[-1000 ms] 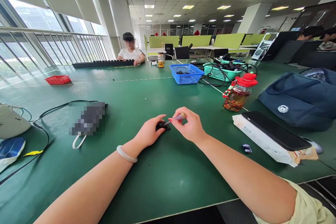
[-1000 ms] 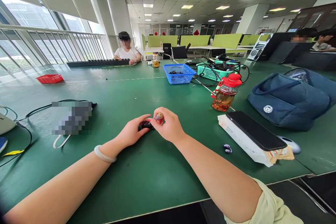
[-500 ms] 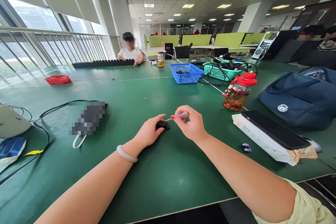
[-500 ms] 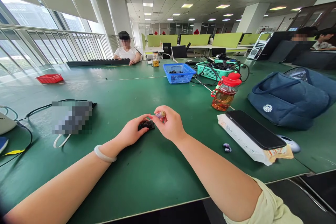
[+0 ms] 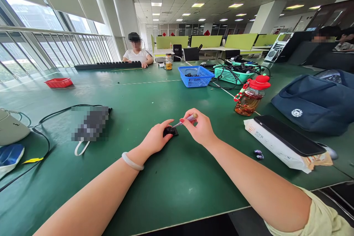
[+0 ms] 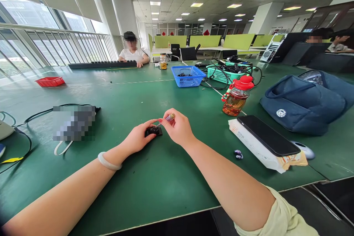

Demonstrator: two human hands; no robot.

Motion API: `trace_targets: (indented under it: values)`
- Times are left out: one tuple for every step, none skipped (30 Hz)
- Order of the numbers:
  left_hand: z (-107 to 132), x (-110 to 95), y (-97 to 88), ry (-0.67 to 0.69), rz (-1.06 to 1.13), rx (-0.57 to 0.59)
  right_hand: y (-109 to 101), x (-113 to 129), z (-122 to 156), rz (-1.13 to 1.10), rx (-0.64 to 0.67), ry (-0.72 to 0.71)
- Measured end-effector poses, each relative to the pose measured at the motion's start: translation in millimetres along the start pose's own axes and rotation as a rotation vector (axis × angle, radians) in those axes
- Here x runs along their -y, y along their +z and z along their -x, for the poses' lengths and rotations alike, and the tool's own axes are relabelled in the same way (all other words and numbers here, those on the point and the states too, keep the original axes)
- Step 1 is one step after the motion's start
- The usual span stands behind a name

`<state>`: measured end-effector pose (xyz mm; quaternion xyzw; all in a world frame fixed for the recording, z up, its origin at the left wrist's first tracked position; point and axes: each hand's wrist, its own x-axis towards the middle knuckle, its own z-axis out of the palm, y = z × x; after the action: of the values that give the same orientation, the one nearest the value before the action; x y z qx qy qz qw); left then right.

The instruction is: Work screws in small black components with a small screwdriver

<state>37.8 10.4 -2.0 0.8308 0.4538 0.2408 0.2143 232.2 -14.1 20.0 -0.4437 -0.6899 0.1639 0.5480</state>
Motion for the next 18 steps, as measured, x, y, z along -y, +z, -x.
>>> trace_targets:
  values:
    - [0.0,-0.4,0.0,-0.006,-0.002,-0.002,0.0,-0.3,-0.4,-0.014,-0.007,0.018]
    - [0.0,-1.0,0.0,-0.015,-0.005,-0.001,0.2,-1.0,-0.9,-0.033,-0.015,0.04]
    - [0.1,-1.7,-0.1,-0.024,-0.011,0.001,0.5,-2.0,-1.3,-0.056,-0.023,0.066]
    - [0.1,-2.5,-0.2,-0.033,-0.018,0.003,0.9,-3.5,-1.9,-0.083,-0.032,0.096]
    - [0.0,-3.4,-0.3,-0.039,-0.026,0.007,1.3,-5.5,-2.6,-0.114,-0.039,0.13]
    - [0.0,-4.2,-0.5,-0.042,-0.034,0.012,1.6,-7.9,-3.3,-0.145,-0.042,0.168]
    - [-0.1,-5.0,-0.8,-0.042,-0.041,0.016,1.8,-10.6,-4.2,-0.173,-0.045,0.207]
    - [-0.3,-5.7,-1.2,-0.039,-0.048,0.02,1.9,-13.4,-5.1,-0.195,-0.046,0.244]
    - [-0.5,-6.3,-1.6,-0.037,-0.054,0.025,1.8,-16.2,-6.1,-0.21,-0.046,0.278]
    - [-0.6,-6.7,-2.0,-0.036,-0.061,0.031,1.7,-18.7,-6.9,-0.218,-0.045,0.307]
    - [-0.8,-7.0,-2.3,-0.037,-0.067,0.035,1.4,-20.8,-7.6,-0.222,-0.043,0.328]
    - [-1.0,-7.0,-2.6,-0.039,-0.074,0.039,1.1,-22.2,-8.0,-0.223,-0.043,0.34]
    - [-1.1,-6.8,-2.6,-0.041,-0.079,0.041,0.8,-23.0,-8.2,-0.224,-0.043,0.344]
    - [-1.1,-6.4,-2.5,-0.04,-0.083,0.04,0.6,-22.9,-8.0,-0.222,-0.042,0.338]
    - [-1.0,-5.9,-2.2,-0.037,-0.086,0.037,0.5,-22.0,-7.5,-0.214,-0.042,0.322]
    - [-0.8,-5.2,-1.8,-0.032,-0.086,0.031,0.5,-20.5,-6.6,-0.199,-0.04,0.295]
    - [-0.6,-4.4,-1.2,-0.026,-0.085,0.025,0.6,-18.5,-5.6,-0.18,-0.034,0.262]
    - [-0.2,-3.7,-0.6,-0.02,-0.084,0.018,0.9,-16.2,-4.4,-0.17,-0.022,0.225]
